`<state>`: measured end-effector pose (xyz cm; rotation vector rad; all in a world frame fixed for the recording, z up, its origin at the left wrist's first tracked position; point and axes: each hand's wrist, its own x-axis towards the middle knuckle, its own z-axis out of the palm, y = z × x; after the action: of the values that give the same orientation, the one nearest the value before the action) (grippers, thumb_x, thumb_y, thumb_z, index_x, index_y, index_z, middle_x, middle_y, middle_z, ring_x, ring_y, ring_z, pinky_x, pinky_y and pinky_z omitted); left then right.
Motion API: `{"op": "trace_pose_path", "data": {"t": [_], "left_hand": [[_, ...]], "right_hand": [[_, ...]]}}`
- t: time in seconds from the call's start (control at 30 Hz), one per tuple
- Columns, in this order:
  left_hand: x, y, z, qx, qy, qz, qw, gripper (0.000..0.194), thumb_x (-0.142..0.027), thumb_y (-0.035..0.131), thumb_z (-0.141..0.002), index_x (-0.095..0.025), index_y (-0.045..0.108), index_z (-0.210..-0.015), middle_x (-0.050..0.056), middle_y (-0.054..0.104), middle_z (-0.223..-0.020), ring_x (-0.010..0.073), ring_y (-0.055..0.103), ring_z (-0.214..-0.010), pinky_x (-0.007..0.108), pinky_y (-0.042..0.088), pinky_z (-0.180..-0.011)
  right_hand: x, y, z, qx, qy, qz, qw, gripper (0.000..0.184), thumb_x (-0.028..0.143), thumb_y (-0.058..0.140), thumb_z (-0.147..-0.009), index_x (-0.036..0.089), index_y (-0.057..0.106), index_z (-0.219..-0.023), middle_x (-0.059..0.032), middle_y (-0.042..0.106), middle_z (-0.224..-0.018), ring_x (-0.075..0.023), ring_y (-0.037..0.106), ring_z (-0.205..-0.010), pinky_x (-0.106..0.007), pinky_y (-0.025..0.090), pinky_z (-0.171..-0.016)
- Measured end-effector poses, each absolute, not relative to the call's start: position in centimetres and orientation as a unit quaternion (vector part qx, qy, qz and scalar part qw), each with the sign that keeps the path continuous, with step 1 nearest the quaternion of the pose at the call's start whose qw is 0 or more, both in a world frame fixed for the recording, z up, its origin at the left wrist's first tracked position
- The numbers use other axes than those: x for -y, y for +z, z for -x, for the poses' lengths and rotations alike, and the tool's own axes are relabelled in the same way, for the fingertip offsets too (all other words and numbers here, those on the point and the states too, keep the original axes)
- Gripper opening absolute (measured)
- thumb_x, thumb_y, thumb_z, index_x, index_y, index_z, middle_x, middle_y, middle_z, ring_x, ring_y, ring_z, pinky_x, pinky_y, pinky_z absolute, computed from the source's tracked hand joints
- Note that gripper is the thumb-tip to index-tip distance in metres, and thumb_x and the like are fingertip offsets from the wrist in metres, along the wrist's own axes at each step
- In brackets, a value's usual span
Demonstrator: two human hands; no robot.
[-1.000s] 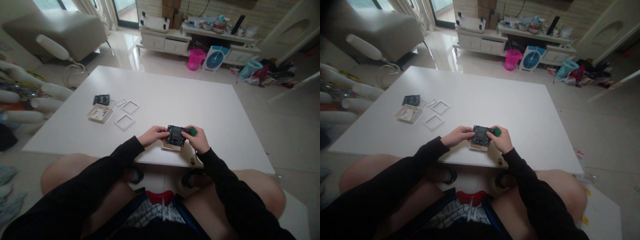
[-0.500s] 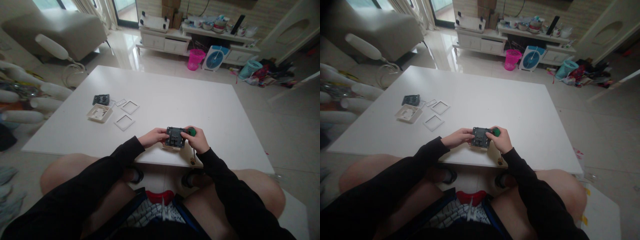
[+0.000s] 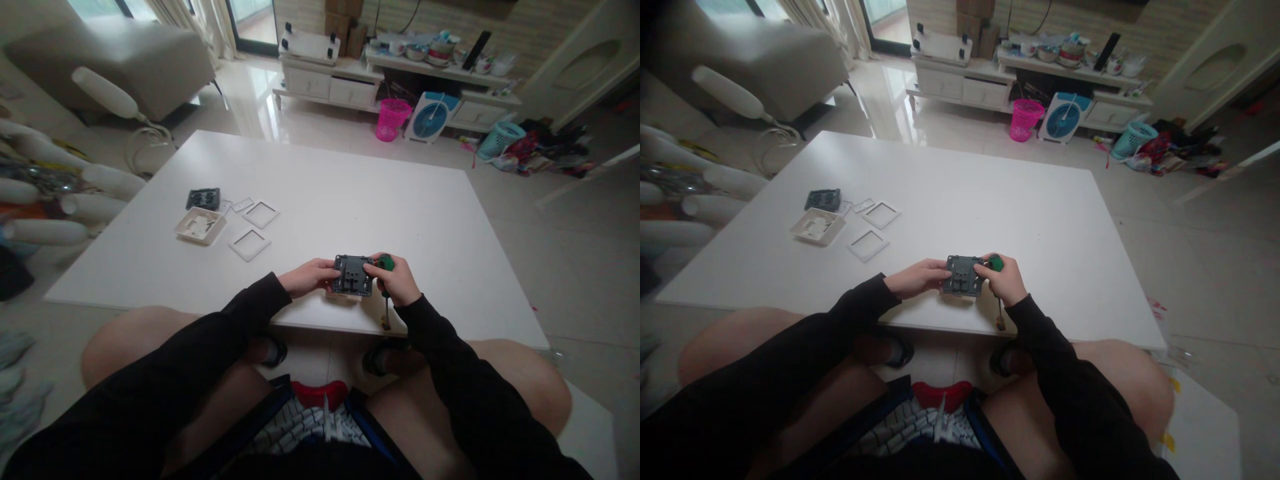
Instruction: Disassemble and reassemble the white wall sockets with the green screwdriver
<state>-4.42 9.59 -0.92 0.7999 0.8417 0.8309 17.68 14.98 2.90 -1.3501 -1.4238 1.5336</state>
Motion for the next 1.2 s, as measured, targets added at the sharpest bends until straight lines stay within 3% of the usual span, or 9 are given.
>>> {"op": "trace_pose_path", "data": {"t": [0.1,0.27,0.7,0.83,1.07,1.2], "left_hand": [[-9.5,-1.0,4.2,-0.397,0.388,-0.357,0.751,0.036,-0.034,0.081,-0.077,-0.009,0.076,-0.102,0.009,0.074,-0.084,0.0151,0.064,-0.069,0.028,0.049,-0.070],[-9.4,-0.5,4.2,-0.374,0.406,-0.336,0.763,0.043,-0.028,0.085,-0.076,-0.010,0.076,-0.113,0.014,0.078,-0.103,0.0200,0.072,-0.089,0.034,0.053,-0.089],[-9.3,0.1,4.6,-0.444,0.355,-0.329,0.754,0.050,-0.037,0.094,-0.067,-0.009,0.079,-0.105,0.014,0.080,-0.095,0.0197,0.076,-0.086,0.029,0.058,-0.081],[-9.4,0.0,4.5,-0.450,0.351,-0.313,0.759,0.045,-0.039,0.092,-0.069,-0.009,0.079,-0.100,0.014,0.080,-0.093,0.0178,0.075,-0.079,0.027,0.058,-0.075],[-9.3,-0.3,3.8,-0.447,0.366,-0.291,0.763,0.032,-0.028,0.084,-0.081,-0.008,0.077,-0.105,0.014,0.080,-0.095,0.0169,0.076,-0.080,0.027,0.060,-0.079],[-9.3,-0.1,3.6,-0.430,0.367,-0.268,0.780,0.029,-0.031,0.073,-0.090,-0.007,0.073,-0.107,0.019,0.080,-0.098,0.0222,0.079,-0.080,0.034,0.063,-0.080]], "right_hand": [[-14.9,2.8,-17.6,0.537,0.586,0.515,0.322,0.037,0.041,0.088,-0.057,0.016,0.068,-0.077,0.0036,0.062,-0.059,-0.0066,0.043,-0.035,-0.023,0.031,-0.033],[-14.9,2.9,-17.7,0.535,0.586,0.517,0.322,0.037,0.041,0.088,-0.058,0.016,0.068,-0.079,0.0034,0.062,-0.060,-0.0066,0.044,-0.035,-0.023,0.031,-0.032],[-14.8,3.2,-17.7,0.559,0.561,0.518,0.323,0.037,0.042,0.086,-0.059,0.017,0.068,-0.078,0.0031,0.062,-0.059,-0.0075,0.044,-0.035,-0.023,0.031,-0.033],[-14.8,3.3,-17.6,0.552,0.561,0.528,0.320,0.036,0.042,0.085,-0.058,0.017,0.067,-0.077,0.0038,0.061,-0.056,-0.0076,0.044,-0.035,-0.023,0.030,-0.033],[-15.0,3.2,-17.5,0.508,0.574,0.556,0.321,0.037,0.037,0.086,-0.053,0.017,0.066,-0.075,0.0033,0.061,-0.054,-0.0078,0.045,-0.036,-0.022,0.032,-0.032],[-15.6,3.0,-17.9,0.484,0.578,0.569,0.328,0.038,0.035,0.088,-0.049,0.017,0.064,-0.073,0.0027,0.061,-0.055,-0.0089,0.048,-0.040,-0.022,0.032,-0.032]]}}
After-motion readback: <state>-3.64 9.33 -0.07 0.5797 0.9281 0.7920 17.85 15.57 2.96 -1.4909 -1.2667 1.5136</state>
